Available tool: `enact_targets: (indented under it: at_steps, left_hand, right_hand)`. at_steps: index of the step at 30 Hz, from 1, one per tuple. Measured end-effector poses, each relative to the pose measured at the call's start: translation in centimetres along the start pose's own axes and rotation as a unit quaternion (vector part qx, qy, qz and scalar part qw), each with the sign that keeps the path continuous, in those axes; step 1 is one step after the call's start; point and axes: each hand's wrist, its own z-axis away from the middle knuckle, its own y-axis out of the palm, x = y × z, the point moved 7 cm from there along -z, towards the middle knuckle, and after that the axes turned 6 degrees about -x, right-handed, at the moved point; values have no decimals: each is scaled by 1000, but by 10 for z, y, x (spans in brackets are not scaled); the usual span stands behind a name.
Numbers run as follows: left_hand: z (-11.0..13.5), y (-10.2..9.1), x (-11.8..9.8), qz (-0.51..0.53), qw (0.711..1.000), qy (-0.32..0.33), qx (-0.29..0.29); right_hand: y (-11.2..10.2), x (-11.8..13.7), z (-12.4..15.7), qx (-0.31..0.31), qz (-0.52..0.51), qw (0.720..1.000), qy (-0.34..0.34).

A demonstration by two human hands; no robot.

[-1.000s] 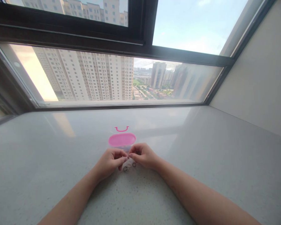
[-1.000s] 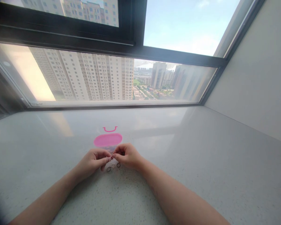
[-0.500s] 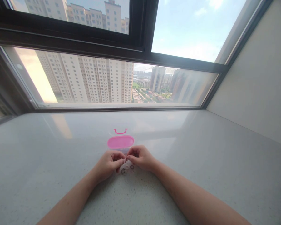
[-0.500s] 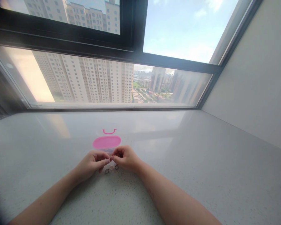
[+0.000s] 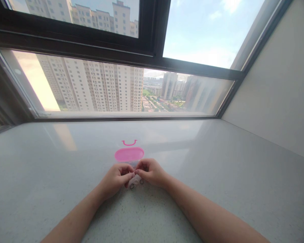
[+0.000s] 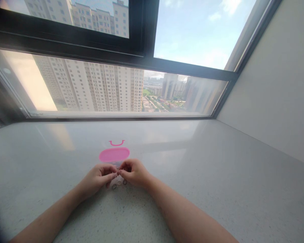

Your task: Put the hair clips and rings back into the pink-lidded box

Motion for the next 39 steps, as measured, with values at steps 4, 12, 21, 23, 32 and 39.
enact_targets:
  at_steps: [4,12,21,23,32,39]
  left_hand:
    - [0,1,-3,-5,1000,9,1]
    - [1,0,-7,-27,1000,9,-8]
    - [2,-1,-2,-39,999,8,-4]
    - [2,-1,0,-43,999,6,0]
    - [-1,-7,9,-1,1000,-23,-11]
    - [0,-9,6,46,998,-46,-20]
  right_hand:
    - [1,2,1,-1,-3,1000,17]
    - [0,3,1,-14,14,1000,6]
    - [1,4,2,-13,9,1000,14]
    - [2,4,2,-11,9,1000,15]
    - [-4,-6,-1,-11,-108,991,73]
    - [-12,-4,-2,-24,-161,985,63]
